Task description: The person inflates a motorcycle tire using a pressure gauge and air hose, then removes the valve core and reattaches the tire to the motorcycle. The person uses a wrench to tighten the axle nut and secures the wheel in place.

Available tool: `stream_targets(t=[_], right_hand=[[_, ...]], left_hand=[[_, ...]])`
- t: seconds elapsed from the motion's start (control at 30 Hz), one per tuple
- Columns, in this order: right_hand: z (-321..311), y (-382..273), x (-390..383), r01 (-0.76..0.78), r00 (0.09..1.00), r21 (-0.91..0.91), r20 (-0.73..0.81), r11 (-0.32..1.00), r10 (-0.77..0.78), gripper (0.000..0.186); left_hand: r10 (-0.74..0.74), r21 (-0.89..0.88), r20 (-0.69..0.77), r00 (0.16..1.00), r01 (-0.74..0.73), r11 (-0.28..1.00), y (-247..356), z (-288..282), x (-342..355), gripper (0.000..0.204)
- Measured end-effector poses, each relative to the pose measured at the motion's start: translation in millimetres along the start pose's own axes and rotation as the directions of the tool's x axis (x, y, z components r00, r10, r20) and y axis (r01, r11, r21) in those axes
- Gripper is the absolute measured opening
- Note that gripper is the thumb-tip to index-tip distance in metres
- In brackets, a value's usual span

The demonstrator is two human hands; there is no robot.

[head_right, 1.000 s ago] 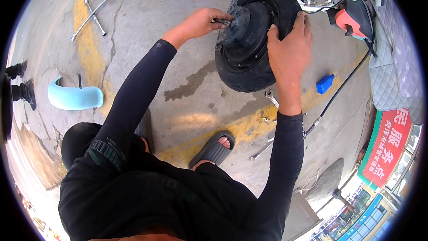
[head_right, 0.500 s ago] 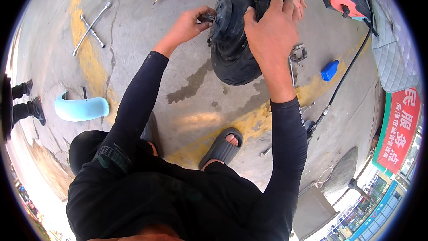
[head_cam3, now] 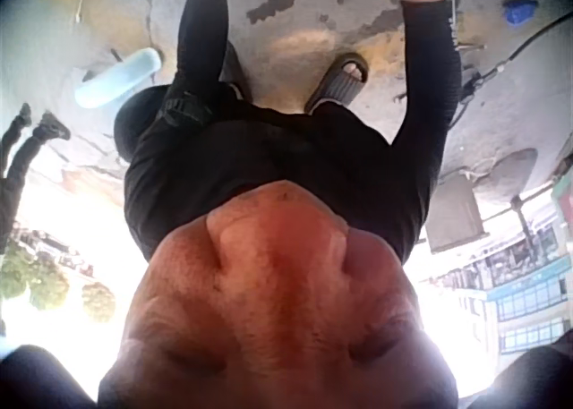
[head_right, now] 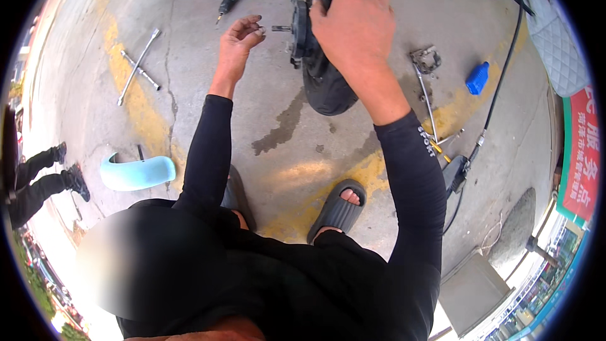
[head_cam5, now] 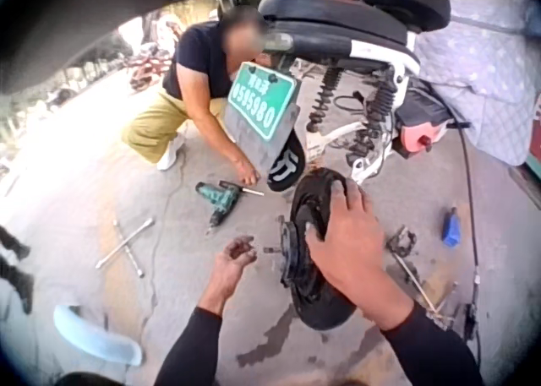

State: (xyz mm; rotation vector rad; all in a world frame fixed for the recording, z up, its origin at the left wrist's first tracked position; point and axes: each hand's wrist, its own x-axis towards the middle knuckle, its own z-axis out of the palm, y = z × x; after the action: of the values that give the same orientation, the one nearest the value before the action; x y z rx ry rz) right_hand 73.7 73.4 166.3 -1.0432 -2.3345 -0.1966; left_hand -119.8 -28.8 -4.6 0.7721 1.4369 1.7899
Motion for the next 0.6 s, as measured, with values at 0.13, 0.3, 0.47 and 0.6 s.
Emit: stream_targets(t=[0.13,0.3,0.47,0.6], right_hand=[[5,-7,3,0.028,1.000,0.008,-0.002,1.000,-0.028,0.070],[8,-12,8,0.058,0.998,-0.033,-0.015,0.998,-0.058,0.069],[12,-11,9,0.094,0.995,0.000,-0.040,0.996,-0.094,0.069],[10,-15,10,0.089,0.995,-0.014,-0.032,0.996,-0.090,0.068]], left_hand=[[0.000,-0.031,-0.038,0.999,-0.001,1.000,15,-2,-4,0.035],[-0.061,-0.087,0.019,0.998,0.062,0.994,20,1,-8,0.035],[-0.095,-0.041,0.066,0.993,0.098,0.994,15,2,-11,0.036],[-0.094,0.019,0.071,0.993,0.092,0.996,4,-1,-10,0.037]])
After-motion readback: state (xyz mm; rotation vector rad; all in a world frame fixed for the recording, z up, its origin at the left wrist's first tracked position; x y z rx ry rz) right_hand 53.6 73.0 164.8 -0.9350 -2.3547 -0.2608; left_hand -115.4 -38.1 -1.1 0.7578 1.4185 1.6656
